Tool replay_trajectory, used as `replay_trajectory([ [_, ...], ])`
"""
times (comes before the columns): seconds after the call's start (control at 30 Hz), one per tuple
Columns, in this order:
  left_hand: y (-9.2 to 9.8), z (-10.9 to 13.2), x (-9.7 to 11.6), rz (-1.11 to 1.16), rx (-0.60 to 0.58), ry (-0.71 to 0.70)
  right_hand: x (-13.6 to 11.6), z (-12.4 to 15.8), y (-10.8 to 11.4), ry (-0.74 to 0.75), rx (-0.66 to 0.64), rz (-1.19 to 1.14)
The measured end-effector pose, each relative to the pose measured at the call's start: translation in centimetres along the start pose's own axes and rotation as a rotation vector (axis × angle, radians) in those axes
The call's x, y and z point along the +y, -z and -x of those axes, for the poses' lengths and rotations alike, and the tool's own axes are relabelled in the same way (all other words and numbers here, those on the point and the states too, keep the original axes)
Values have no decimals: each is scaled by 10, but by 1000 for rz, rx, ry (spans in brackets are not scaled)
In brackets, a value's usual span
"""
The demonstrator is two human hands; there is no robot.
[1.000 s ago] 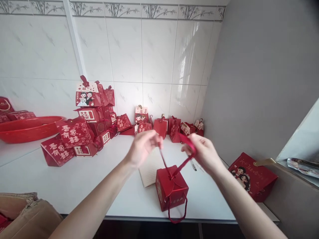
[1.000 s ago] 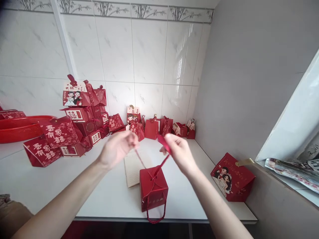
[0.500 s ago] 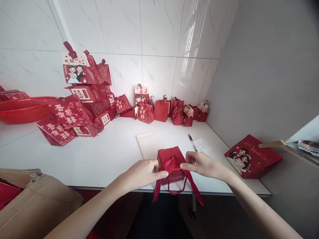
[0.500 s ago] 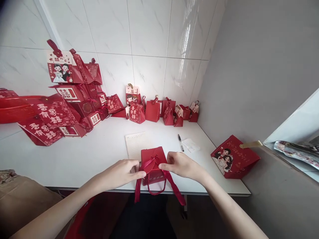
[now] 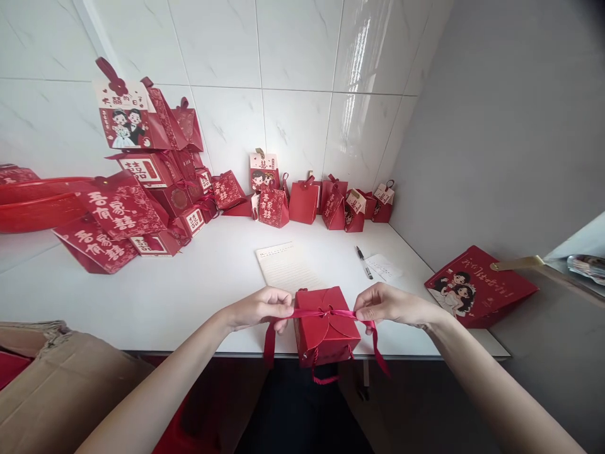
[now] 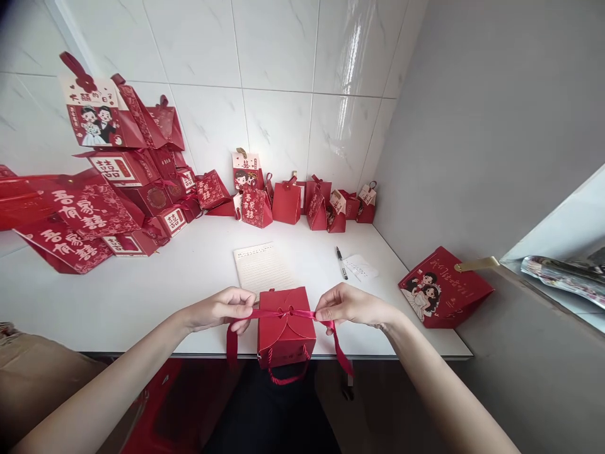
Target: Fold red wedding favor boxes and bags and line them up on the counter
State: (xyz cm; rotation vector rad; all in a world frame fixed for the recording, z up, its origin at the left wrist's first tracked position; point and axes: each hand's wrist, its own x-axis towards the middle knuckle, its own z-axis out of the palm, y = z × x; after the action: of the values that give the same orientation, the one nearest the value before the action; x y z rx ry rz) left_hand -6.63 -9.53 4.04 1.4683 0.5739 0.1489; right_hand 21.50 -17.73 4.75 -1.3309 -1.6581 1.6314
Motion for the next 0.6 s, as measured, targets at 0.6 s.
replay_trajectory([
  [0.6,-30,16,42,-398,268,-60,-25,-12,-55,374,318,-41],
])
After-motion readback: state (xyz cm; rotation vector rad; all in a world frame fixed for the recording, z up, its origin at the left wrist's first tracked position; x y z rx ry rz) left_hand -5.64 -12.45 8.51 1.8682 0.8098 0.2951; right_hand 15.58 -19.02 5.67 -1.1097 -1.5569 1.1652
